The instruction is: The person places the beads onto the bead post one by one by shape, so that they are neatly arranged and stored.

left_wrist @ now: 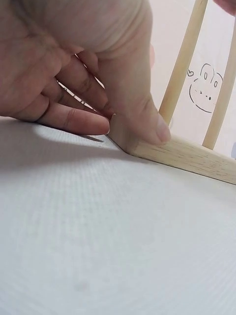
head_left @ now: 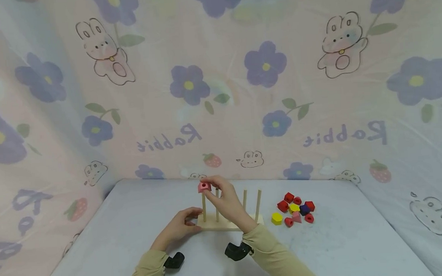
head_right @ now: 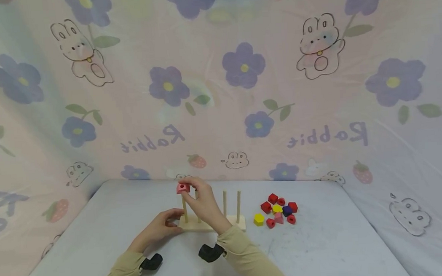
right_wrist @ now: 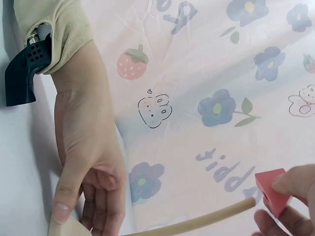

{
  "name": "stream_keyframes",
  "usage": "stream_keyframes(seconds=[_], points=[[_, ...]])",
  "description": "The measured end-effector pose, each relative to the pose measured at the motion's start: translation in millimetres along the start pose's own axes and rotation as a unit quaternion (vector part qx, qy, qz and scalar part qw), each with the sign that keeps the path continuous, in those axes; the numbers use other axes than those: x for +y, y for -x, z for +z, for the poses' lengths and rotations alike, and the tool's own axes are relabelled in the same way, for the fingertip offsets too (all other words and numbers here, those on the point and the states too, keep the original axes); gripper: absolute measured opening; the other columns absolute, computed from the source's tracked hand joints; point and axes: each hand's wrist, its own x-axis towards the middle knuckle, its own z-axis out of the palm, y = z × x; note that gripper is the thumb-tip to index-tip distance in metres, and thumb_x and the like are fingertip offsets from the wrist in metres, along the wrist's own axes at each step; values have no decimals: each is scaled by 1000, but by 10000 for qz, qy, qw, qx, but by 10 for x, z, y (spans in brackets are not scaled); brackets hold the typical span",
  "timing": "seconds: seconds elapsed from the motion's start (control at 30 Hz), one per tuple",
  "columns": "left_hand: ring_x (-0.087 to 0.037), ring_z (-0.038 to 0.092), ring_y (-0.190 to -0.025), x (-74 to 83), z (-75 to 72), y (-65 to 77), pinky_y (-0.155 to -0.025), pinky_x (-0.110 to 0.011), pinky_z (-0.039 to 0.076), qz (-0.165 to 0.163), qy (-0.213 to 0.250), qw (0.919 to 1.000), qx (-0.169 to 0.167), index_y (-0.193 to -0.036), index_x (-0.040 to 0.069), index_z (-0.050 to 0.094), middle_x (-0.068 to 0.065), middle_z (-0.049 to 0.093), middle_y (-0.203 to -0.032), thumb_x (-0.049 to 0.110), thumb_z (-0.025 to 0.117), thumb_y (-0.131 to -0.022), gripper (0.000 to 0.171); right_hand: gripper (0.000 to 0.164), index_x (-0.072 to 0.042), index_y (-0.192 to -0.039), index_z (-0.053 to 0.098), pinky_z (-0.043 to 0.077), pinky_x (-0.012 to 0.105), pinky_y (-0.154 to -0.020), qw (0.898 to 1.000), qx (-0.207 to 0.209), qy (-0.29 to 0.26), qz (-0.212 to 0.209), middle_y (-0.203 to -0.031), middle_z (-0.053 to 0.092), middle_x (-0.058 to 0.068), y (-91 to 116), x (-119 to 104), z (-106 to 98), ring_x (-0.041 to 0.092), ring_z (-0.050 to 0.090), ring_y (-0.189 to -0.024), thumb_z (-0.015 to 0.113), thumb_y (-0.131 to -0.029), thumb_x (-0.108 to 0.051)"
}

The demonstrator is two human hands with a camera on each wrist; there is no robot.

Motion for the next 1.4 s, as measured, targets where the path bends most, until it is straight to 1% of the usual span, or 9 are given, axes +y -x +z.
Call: stream_keyframes(seconds=[0.17,0.27,0.43,0.57,0.67,0.8,0.93,1.2,1.4], points=[[-33,55,-111,-14,-5,6,-82,-29,52,-170,-71,9998,52,-128,-1,54,-17,58,-123,5,76,-80,52,28,8,-116,59,49,54,-85,9992,-3,-245,313,-112,61,23,2,48,38,38,60,-99,60,-89,8],[-29,56,-109,-15,0,-1,-82,-28,51,-296,-77,9995,60,-128,1,55,-15,59,-123,7,76,-81,52,28,7,-117,58,51,52,-82,9987,-4,-264,430,-114,60,23,-5,85,53,37,61,-99,60,-89,8],[-26,57,-104,-9,17,-1,-83,-31,51,-415,-44,9991,76,-128,1,55,-15,58,-124,7,76,-81,52,30,10,-117,57,53,47,-80,9982,-6,-310,506,-117,58,25,-13,124,94,37,61,-97,60,-87,12],[-27,57,-106,0,24,-7,-83,-30,51,-443,-110,9989,71,-128,0,55,-16,59,-123,8,77,-80,53,38,9,-122,52,52,51,-81,9975,107,-361,595,-111,59,28,8,157,133,40,61,-94,60,-85,14],[-29,56,-108,-2,25,-7,-82,-29,52,-436,-128,9989,84,-128,1,56,-15,59,-123,8,78,-80,53,46,8,-127,46,51,53,-83,9956,176,-483,788,-106,59,29,42,190,163,42,60,-93,61,-84,14],[-31,55,-111,-7,25,-15,-83,-29,51,-369,-115,9992,85,-127,1,55,-15,59,-122,8,77,-80,53,49,8,-128,41,51,51,-85,9896,290,-797,1165,-105,59,29,103,245,194,42,60,-92,62,-83,13],[-30,56,-109,-4,21,-21,-82,-29,51,-368,-91,9993,74,-127,1,56,-16,59,-122,9,77,-80,53,42,11,-122,45,50,50,-87,9845,367,-934,1438,-104,59,30,163,290,223,43,59,-94,62,-84,12],[-28,57,-104,-18,12,-15,-81,-28,52,-298,60,9995,24,-127,0,55,-18,58,-122,8,77,-80,53,32,16,-113,51,47,58,-88,9832,344,-728,1637,-102,58,31,287,398,305,46,55,-98,61,-83,14],[-30,56,-111,-60,15,-15,-83,-28,51,-173,74,9998,-38,-127,3,56,-14,59,-123,8,77,-81,51,28,15,-109,55,47,58,-86,9792,159,-798,1859,-103,59,30,362,484,334,45,56,-98,60,-82,14]])
